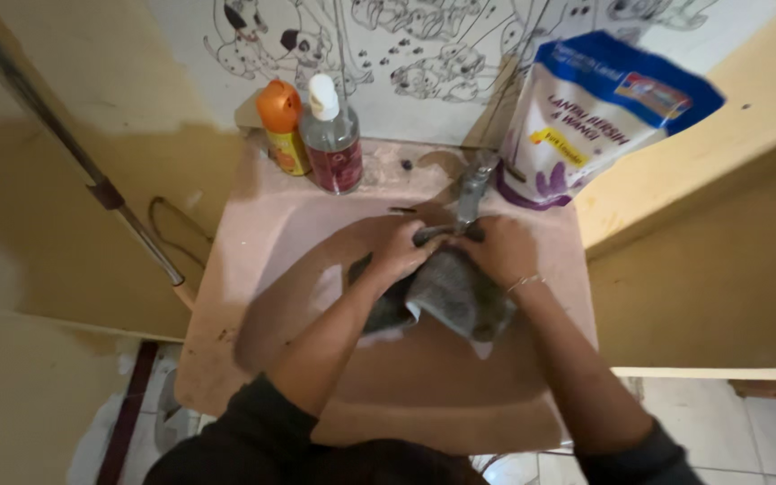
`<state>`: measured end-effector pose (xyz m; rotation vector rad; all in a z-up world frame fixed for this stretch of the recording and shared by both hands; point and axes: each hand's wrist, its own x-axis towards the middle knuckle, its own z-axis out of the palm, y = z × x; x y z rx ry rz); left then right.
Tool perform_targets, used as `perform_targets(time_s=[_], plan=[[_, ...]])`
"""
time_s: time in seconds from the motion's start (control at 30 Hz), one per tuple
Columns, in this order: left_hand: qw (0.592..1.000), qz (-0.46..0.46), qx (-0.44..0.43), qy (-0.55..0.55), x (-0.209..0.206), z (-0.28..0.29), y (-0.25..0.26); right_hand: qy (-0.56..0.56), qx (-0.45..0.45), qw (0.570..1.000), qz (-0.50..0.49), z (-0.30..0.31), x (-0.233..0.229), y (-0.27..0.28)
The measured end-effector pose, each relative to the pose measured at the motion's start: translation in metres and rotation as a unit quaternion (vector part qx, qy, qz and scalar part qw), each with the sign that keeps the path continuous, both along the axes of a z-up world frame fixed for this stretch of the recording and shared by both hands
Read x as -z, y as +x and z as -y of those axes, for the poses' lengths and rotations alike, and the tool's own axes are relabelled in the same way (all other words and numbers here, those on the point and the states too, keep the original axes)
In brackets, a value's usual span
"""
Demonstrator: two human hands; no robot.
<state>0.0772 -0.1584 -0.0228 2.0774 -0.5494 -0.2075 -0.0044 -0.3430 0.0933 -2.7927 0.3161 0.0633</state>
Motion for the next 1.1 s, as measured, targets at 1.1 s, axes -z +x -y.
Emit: perform_targets(time_s=[1.1], plan=[[0.957,-0.139,-0.223,-0.124,0.075,0.042,-0.013,0.143,0.079,0.969,0.184,-0.075,0.044,0.007]])
